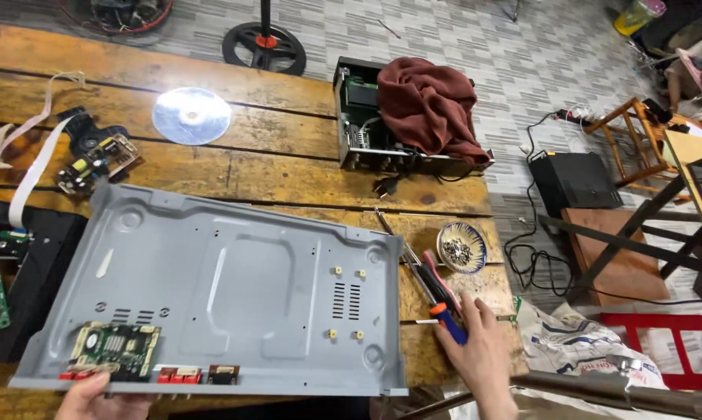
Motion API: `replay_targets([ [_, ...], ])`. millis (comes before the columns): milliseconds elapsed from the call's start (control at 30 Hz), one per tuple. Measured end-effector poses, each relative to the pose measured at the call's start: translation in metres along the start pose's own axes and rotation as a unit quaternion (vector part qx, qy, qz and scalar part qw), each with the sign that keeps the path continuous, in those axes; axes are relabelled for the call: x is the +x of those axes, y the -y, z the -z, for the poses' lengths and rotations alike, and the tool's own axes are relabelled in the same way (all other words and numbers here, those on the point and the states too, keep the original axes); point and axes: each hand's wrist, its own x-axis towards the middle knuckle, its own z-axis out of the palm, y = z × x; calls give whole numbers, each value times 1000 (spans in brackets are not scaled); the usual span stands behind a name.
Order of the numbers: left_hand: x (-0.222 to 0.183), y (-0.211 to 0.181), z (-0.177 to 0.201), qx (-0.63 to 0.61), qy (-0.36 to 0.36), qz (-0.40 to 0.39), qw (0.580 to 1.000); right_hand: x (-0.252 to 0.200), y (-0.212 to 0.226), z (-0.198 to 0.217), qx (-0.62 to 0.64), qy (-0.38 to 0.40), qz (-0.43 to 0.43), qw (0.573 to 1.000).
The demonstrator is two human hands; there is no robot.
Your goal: Disassembling an electronic device by removing screws and internal components on a workbench
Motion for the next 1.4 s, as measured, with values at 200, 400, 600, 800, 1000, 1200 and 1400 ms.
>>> replay_targets([
  [200,21,28,-20,-121,72,21,990,14,-16,-68,-48,-281,126,950],
  [400,31,40,-44,-163,49,73,983,40,-26,-110,-62,-398,129,906],
  [600,29,39,-44,-159,72,45,984,49,-41,-114,172,-339,329,864],
  [800,15,24,-51,-131,89,22,987,159,-123,-193,125,-87,109,982],
  [1000,12,24,-60,-129,83,-6,988,-65,123,-49,19,-286,445,849],
  [1200,25,26,-49,-34,108,-49,992,-72,160,-51,153,-230,467,840],
  [1400,-6,-45,-59,6,60,-232,971,-55,137,-68,132,-143,400,896],
])
